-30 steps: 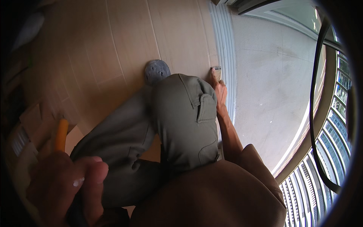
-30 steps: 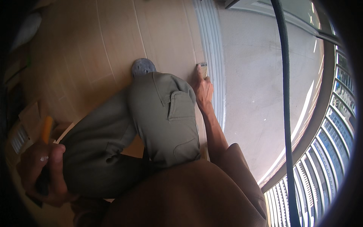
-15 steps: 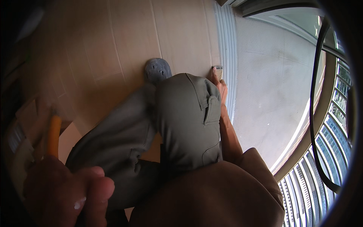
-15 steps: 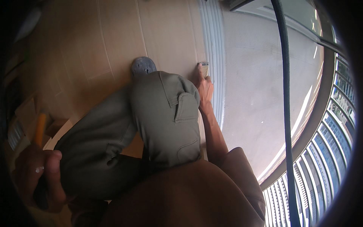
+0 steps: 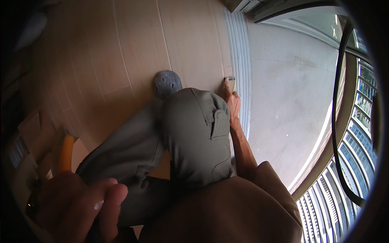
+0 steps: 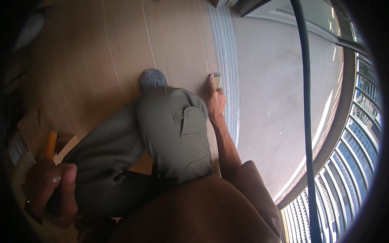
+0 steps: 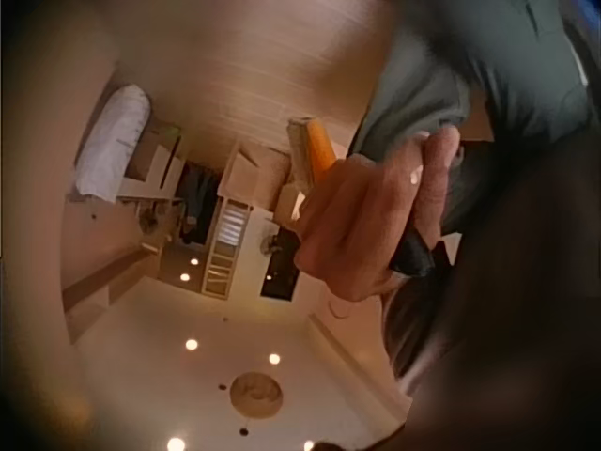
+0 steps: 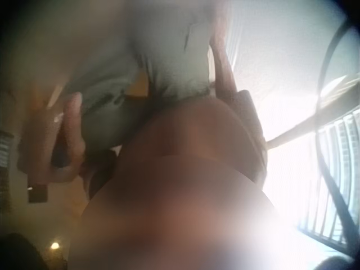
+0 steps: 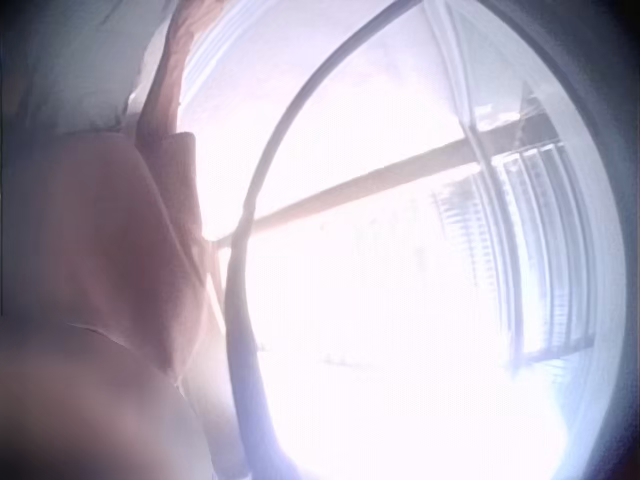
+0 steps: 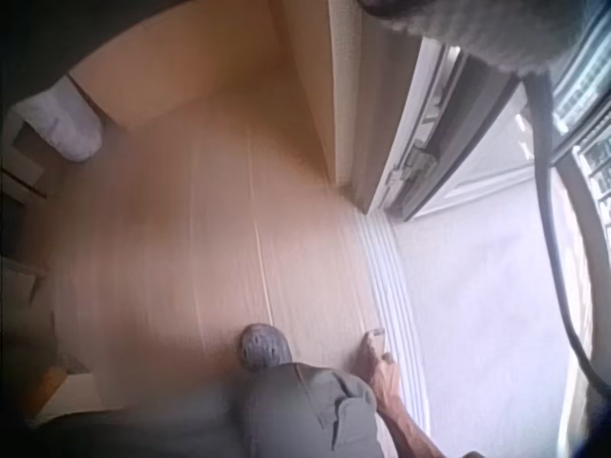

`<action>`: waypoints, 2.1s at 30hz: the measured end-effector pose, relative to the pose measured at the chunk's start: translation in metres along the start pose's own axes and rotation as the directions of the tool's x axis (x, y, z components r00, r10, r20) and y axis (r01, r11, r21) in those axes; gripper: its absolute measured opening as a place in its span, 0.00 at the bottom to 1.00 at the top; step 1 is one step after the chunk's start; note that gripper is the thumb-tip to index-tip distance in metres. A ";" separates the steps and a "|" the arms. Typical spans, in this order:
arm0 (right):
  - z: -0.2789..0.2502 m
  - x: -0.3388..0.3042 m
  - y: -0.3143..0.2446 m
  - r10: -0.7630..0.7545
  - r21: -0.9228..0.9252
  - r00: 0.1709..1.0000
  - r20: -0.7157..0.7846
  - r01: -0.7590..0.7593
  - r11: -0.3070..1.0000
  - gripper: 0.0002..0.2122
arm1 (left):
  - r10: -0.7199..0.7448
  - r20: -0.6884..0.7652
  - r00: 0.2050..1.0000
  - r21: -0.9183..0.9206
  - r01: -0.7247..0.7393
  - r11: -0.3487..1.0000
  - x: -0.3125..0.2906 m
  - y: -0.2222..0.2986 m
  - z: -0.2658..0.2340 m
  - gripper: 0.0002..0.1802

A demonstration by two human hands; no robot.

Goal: The person kneels on a tiled floor and uses a brush and a scraper to clean the grout lines and floor surface. They alternate between brushing and scraping along the seams and near the door threshold.

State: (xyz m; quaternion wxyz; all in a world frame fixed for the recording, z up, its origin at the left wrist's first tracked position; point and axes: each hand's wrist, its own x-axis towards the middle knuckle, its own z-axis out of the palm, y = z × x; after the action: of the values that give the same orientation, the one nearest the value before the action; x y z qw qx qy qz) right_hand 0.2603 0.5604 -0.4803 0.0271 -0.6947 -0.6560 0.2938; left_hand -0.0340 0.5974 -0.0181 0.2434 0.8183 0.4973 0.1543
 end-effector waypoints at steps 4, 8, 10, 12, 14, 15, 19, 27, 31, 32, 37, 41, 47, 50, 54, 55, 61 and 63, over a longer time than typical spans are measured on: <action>0.001 0.002 0.000 -0.040 0.027 0.997 -0.070 0.042 0.999 0.40 | -0.036 0.008 0.999 0.010 0.036 0.999 -0.001 0.004 -0.001 0.30; -0.003 -0.008 0.003 0.039 -0.058 0.998 0.054 -0.036 0.998 0.41 | -0.041 -0.036 0.998 0.020 0.042 0.999 -0.002 0.008 -0.006 0.28; -0.005 -0.015 0.004 -0.015 -0.008 1.000 -0.006 0.015 1.000 0.41 | -0.044 -0.003 0.999 0.021 0.044 0.999 -0.001 0.007 -0.008 0.28; -0.005 -0.018 0.005 -0.009 0.007 1.000 -0.004 0.009 1.000 0.42 | -0.026 0.001 1.000 -0.006 0.026 1.000 0.000 0.005 -0.008 0.28; -0.003 -0.017 0.005 0.067 -0.015 0.996 0.055 -0.066 0.998 0.42 | 0.029 -0.040 0.999 -0.054 -0.031 0.998 0.002 0.001 -0.007 0.28; -0.002 -0.015 0.004 -0.001 0.022 1.000 -0.012 0.001 1.000 0.41 | 0.024 -0.065 0.998 -0.031 -0.026 0.999 0.003 0.001 -0.006 0.28; 0.004 -0.007 0.004 -0.012 0.029 0.999 -0.042 0.013 0.999 0.38 | 0.020 -0.031 0.999 -0.039 -0.021 0.999 0.005 0.001 -0.002 0.28; -0.001 -0.008 0.005 -0.002 0.022 0.999 -0.041 0.003 1.000 0.39 | -0.007 -0.013 1.000 -0.039 0.007 0.999 0.007 0.008 -0.005 0.23; -0.005 0.001 -0.001 0.002 -0.014 1.000 -0.015 -0.002 1.000 0.39 | -0.054 0.051 0.997 0.009 0.053 0.999 0.012 0.017 -0.011 0.23; -0.006 0.003 -0.001 -0.044 -0.011 0.996 -0.075 0.043 0.999 0.39 | -0.076 0.063 0.995 0.045 0.073 0.996 0.013 0.019 -0.010 0.23; -0.002 0.003 0.002 0.114 -0.027 0.987 0.109 -0.112 0.993 0.40 | -0.015 -0.028 0.999 -0.009 0.014 1.000 0.010 0.018 -0.004 0.22; 0.001 -0.006 0.011 -0.059 0.056 0.996 -0.070 0.063 0.996 0.41 | 0.045 -0.041 0.998 -0.032 -0.046 0.998 0.005 0.010 -0.004 0.25; 0.002 0.000 0.009 -0.044 0.019 0.997 -0.065 0.046 0.999 0.41 | -0.010 -0.026 1.000 0.020 0.010 1.000 0.005 0.019 -0.005 0.25; 0.000 0.008 0.001 0.055 0.024 0.998 0.011 -0.055 0.998 0.38 | -0.040 0.081 0.996 -0.024 0.042 0.999 0.009 0.024 -0.003 0.23; -0.001 0.014 -0.006 -0.054 0.051 0.990 -0.132 0.061 0.997 0.35 | -0.025 -0.043 0.999 0.025 0.026 0.999 0.010 0.028 0.003 0.22; -0.002 0.014 -0.006 -0.019 0.057 0.995 -0.097 0.024 0.998 0.35 | 0.015 -0.058 0.998 0.028 -0.013 1.000 0.011 0.026 0.003 0.22; -0.009 -0.002 0.004 -0.117 0.042 0.976 -0.186 0.127 0.991 0.35 | 0.047 -0.127 0.991 0.023 -0.044 0.999 0.016 0.029 0.003 0.22; -0.012 -0.003 0.005 -0.029 0.056 0.997 -0.065 0.032 0.998 0.38 | 0.031 -0.121 0.992 -0.002 -0.031 1.000 0.018 0.030 0.002 0.22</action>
State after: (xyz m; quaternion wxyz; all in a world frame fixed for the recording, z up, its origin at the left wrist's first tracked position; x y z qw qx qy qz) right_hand 0.2697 0.5608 -0.4711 0.0724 -0.6927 -0.6567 0.2892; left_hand -0.0029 0.6020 -0.0030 0.2117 0.8146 0.4981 0.2084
